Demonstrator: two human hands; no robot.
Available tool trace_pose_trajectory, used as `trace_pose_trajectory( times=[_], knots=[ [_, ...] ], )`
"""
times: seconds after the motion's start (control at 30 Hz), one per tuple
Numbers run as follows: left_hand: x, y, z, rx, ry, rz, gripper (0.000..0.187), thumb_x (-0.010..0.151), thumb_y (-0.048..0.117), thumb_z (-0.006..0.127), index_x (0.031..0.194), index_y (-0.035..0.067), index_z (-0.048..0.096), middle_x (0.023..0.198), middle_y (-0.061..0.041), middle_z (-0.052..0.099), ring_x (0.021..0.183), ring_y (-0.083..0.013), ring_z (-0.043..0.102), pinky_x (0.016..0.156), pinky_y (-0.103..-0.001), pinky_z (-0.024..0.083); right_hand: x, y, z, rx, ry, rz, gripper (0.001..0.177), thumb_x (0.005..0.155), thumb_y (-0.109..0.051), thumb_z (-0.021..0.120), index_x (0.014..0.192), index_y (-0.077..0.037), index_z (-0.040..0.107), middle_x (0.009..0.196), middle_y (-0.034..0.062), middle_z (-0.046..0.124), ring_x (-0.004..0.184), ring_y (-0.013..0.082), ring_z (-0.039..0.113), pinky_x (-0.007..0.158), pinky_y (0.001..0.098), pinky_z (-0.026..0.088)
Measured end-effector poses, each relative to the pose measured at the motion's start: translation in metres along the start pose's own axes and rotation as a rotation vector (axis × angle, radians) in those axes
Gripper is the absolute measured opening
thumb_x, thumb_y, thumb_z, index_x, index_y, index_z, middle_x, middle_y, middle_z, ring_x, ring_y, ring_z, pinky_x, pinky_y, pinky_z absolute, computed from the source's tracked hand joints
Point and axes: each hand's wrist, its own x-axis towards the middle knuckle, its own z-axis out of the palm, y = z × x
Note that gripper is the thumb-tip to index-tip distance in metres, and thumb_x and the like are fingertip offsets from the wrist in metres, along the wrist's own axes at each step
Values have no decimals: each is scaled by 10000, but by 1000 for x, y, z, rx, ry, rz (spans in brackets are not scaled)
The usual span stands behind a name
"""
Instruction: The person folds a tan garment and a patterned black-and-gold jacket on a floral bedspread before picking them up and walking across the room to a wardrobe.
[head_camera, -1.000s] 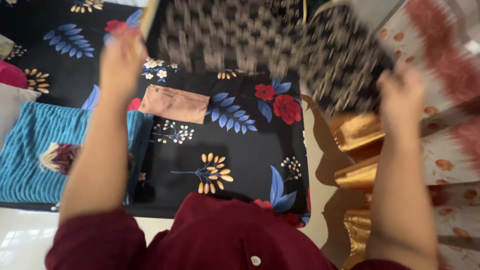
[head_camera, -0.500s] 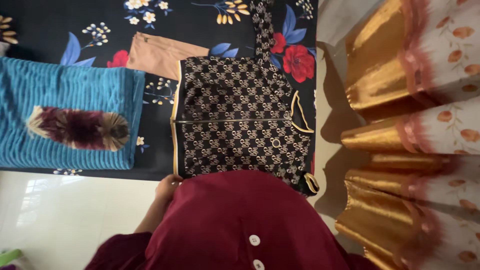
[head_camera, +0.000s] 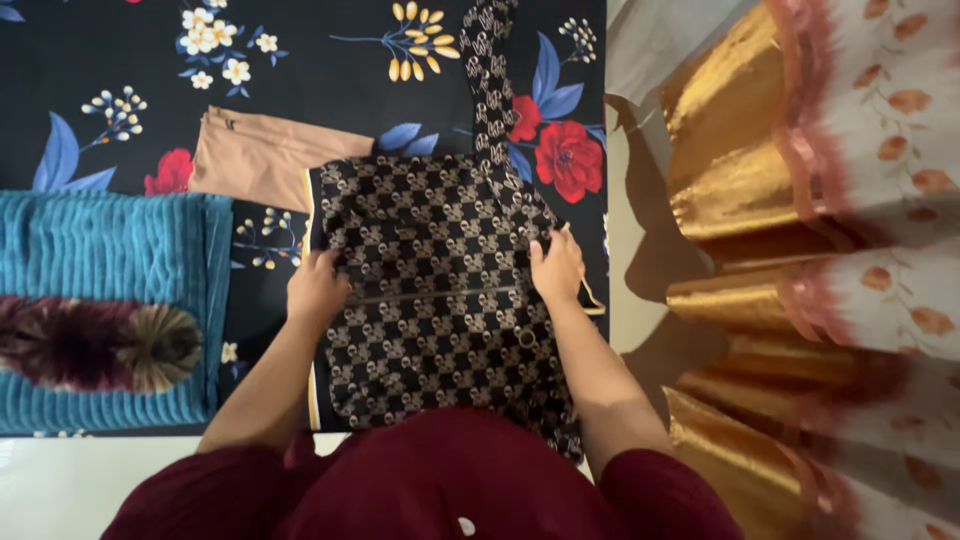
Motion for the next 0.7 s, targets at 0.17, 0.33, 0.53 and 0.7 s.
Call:
trace_pose_trajectory(
  times=[0.17,0.33,0.53,0.7],
  knots=[
    [120,18,21,89,13,232,475,897,179,613,1366,105,619,1425,-142,600,1311,-349,563,1063,-471,477,89,-36,25,-95,38,-185,711,863,-487,680,1391,-38,519,1463,213,543,1344,428,473,1029,624,395],
    [179,14,43,335,-331,123,623,925,417,599,1494,193,480,1623,-111,362,1499,-317,325,1140,-503,347,144,-17,21,-113,-520,3,568,978,-524,567,1323,-74,528,1185,239,695,1132,429,644,972,539,491],
    [169,8,78,436,-377,72,757,963,564,441,1611,254,202,1694,-87,107,1539,-307,125,1200,-508,116,169,60,16,-284,-298,316,423,1033,-460,544,1220,-85,602,1223,202,685,1144,425,640,929,537,501],
    [160,11,74,363,-134,126,715,981,561,432,1618,265,296,1702,-143,183,1556,-315,177,1226,-516,132,122,-2,54,-253,36,-174,683,945,-539,611,1472,-121,495,1515,223,430,1435,399,347,1101,677,287]
  ],
)
